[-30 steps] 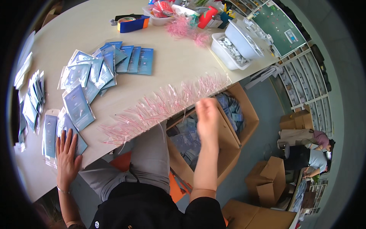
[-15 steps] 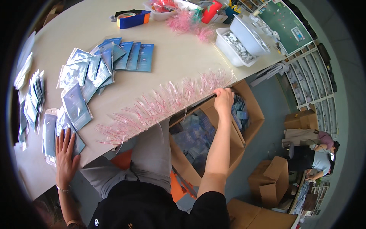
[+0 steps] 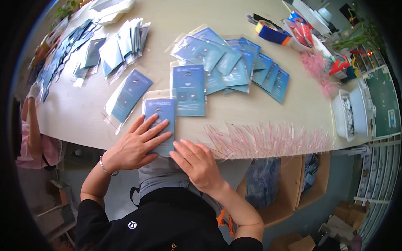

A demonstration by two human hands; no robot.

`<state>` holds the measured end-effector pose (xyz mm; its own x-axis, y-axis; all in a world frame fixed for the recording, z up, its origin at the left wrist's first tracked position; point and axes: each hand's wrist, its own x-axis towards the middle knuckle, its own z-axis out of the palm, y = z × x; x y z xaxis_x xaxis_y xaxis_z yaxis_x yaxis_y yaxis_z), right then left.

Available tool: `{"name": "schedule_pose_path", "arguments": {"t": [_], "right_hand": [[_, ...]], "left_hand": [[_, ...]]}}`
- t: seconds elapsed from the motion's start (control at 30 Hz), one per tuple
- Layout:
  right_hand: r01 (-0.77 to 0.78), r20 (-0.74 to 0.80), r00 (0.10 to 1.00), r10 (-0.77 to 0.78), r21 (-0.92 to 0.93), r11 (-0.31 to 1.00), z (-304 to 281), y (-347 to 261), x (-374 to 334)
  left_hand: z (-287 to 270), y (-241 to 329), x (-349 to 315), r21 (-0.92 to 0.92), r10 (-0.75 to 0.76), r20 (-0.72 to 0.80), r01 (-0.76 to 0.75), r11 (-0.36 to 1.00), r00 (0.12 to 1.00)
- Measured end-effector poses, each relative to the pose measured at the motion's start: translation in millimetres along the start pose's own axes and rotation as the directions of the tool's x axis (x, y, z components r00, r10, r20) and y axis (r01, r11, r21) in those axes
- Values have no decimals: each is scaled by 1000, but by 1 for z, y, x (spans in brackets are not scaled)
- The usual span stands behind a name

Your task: The person repeatedly picks up blue face masks and places them into clear plastic bags on a table. The person then places the packaged masks into a cardboard box. Another person is visible in the background working at the same table.

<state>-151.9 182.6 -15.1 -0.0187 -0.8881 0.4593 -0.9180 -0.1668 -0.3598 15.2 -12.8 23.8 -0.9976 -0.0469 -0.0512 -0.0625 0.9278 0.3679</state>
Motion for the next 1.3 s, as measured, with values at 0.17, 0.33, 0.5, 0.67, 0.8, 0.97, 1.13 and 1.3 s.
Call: {"name": "schedule_pose_path", "arguments": {"t": [0.17, 0.33, 0.5, 0.67, 0.8, 0.97, 1.13, 1.3], "right_hand": [[-10, -63, 998, 13, 54, 999, 11, 3, 9], [-57, -88, 994, 59, 23, 998, 14, -2, 7], [-137, -91, 986, 138, 14, 990, 19, -10, 6], [-269, -55, 961, 270, 30, 963, 17, -15, 10], [-384, 16, 923, 384, 65, 921, 13, -20, 16], [-468, 97, 881, 463, 39, 883, 7, -26, 25], [-468, 138, 871, 472, -62, 881, 4, -28, 31], [-457, 153, 868, 472, -123, 881, 1, -30, 37]], "left_hand": [[11, -8, -10, -43, 59, -144, -66, 997, 988], [11, -15, -36, -203, 69, -154, -100, 974, 986], [26, -19, -50, -47, 64, -299, -82, 996, 952], [37, -12, -45, -102, -28, -471, -23, 995, 881], [37, 1, -41, -190, -184, -518, 98, 977, 835], [39, 13, -39, -285, -356, -497, 239, 928, 791], [39, 18, -39, -322, -413, -479, 283, 903, 774], [39, 21, -38, -342, -443, -484, 302, 890, 755]]}}
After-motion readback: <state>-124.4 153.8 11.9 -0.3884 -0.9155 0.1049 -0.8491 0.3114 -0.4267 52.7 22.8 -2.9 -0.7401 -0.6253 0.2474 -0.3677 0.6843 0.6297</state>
